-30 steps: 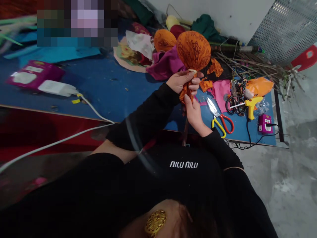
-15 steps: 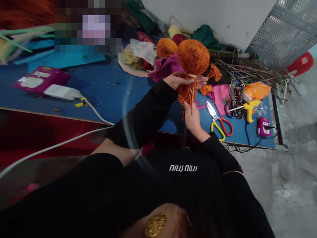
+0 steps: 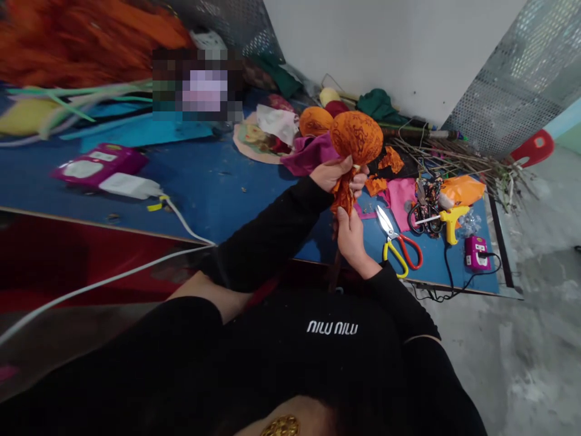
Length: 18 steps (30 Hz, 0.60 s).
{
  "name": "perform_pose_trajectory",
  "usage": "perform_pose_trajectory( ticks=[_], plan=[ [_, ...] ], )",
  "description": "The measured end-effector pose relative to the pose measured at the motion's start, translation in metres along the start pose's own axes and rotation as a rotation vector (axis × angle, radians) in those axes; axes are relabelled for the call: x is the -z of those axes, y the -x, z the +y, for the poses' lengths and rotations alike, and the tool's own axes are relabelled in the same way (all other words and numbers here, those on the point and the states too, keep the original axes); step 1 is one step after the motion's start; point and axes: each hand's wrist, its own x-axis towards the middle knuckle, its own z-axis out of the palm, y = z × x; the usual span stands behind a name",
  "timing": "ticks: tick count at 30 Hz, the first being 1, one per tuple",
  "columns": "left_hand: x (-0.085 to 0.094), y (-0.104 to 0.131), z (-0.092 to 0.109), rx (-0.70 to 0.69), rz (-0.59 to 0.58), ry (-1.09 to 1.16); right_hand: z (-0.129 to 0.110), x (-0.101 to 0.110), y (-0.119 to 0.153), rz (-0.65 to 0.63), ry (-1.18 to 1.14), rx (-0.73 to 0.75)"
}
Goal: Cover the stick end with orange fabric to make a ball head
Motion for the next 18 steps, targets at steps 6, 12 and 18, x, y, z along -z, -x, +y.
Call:
perform_pose_trajectory(
  ticks=[6,12,18],
  plan=[
    [-0.022,0.009,0.006,-0.205,0.006,-0.156,-0.015,0.001,0.001,-0.037,0.050,0.120],
    [-0.023,0.044,0.084,-0.395,0.043,-0.387,-0.054,0.042,0.014,-0.157,0.364,0.255],
    [-0.028,0.072,0.151,-0.579,0.399,-1.022,-0.101,0.112,-0.022,-0.169,0.464,0.249]
  ],
)
